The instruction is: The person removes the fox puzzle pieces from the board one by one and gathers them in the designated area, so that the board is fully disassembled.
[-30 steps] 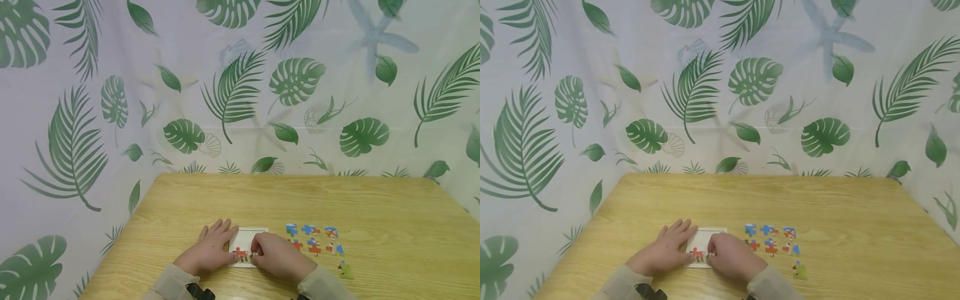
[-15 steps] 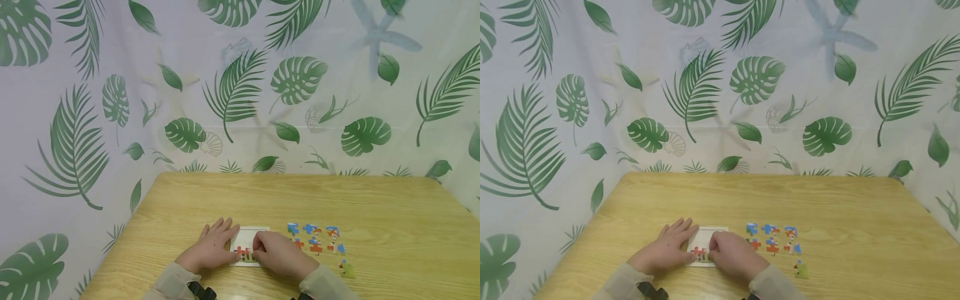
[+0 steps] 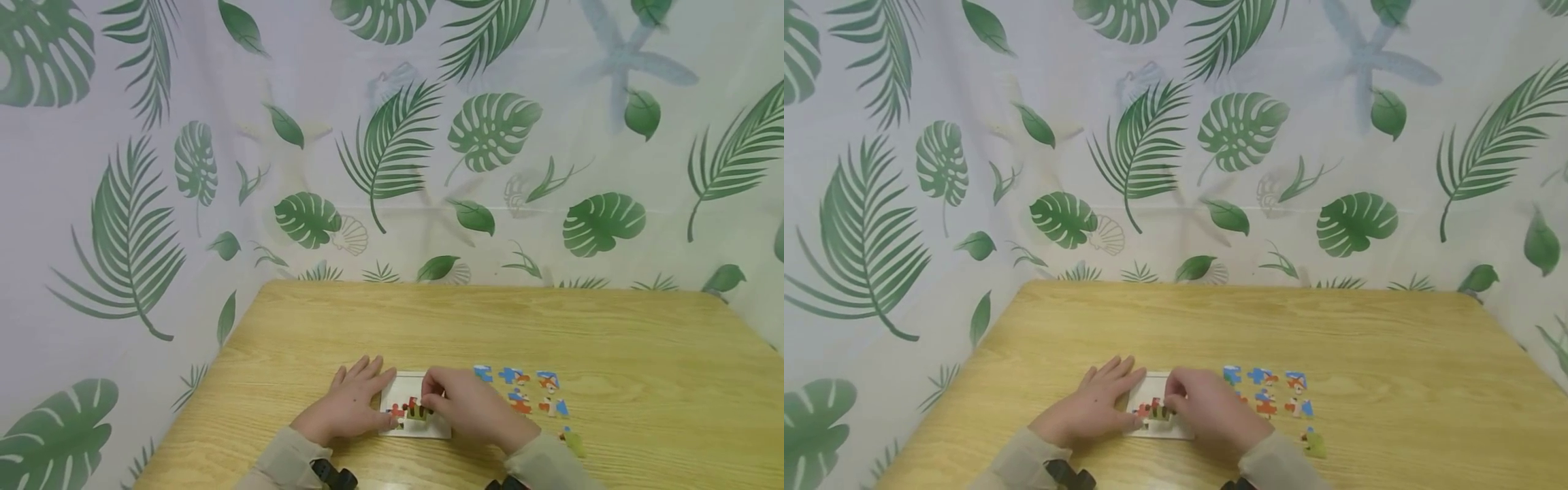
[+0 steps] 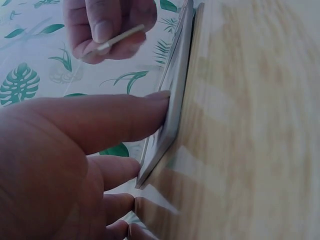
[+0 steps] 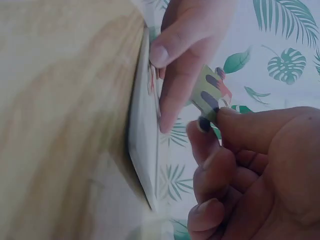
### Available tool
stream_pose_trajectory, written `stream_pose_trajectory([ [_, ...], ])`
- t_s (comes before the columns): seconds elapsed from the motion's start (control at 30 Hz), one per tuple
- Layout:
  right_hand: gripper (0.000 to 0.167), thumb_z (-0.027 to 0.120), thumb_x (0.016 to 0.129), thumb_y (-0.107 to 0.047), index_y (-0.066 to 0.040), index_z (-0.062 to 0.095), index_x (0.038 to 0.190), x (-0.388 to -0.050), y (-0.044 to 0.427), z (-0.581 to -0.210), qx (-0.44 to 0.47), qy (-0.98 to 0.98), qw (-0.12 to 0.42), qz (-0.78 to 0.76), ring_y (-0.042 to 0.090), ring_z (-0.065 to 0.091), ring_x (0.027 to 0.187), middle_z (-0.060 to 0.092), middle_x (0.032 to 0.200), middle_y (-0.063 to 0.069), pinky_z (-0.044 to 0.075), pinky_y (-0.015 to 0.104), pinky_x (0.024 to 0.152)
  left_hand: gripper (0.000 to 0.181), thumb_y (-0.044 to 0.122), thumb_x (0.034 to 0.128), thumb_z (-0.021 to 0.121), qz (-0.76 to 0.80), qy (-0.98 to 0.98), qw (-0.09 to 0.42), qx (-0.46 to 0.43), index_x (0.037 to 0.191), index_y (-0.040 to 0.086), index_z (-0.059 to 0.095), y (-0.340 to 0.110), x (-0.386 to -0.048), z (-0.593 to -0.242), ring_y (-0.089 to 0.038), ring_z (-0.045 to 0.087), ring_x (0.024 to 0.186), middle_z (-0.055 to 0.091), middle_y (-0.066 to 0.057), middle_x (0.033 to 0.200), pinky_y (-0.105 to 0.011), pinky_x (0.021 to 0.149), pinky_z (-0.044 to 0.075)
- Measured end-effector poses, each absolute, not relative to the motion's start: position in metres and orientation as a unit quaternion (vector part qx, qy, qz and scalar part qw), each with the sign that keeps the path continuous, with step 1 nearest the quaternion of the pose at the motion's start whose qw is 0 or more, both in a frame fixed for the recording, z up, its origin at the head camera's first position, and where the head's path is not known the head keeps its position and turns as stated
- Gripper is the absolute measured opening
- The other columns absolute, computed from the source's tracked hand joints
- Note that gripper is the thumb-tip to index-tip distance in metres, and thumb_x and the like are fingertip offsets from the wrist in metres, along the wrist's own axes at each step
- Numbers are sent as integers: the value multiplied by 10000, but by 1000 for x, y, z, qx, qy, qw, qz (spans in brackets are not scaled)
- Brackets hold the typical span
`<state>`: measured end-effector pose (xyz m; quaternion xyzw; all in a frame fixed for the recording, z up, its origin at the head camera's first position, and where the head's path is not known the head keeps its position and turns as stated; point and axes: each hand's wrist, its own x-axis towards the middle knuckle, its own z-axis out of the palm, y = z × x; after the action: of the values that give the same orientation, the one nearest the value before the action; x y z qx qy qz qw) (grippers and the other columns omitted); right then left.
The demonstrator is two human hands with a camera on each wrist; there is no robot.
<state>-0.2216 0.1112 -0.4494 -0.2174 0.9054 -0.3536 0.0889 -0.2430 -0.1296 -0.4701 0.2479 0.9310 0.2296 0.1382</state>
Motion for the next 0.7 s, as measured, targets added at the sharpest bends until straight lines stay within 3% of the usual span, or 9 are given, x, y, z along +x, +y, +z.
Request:
stream_pose_trajectory([
  [0.7, 160, 666, 983, -138, -189, 591, 851, -215, 166, -446, -196, 921, 77, -328, 118, 486, 634, 566, 742, -79, 411, 273, 570, 841, 483, 897, 718, 232, 929, 138, 252, 1590, 161, 367, -129, -243, -470, -339, 66, 1540, 183, -123, 1669, -634, 1176, 6],
])
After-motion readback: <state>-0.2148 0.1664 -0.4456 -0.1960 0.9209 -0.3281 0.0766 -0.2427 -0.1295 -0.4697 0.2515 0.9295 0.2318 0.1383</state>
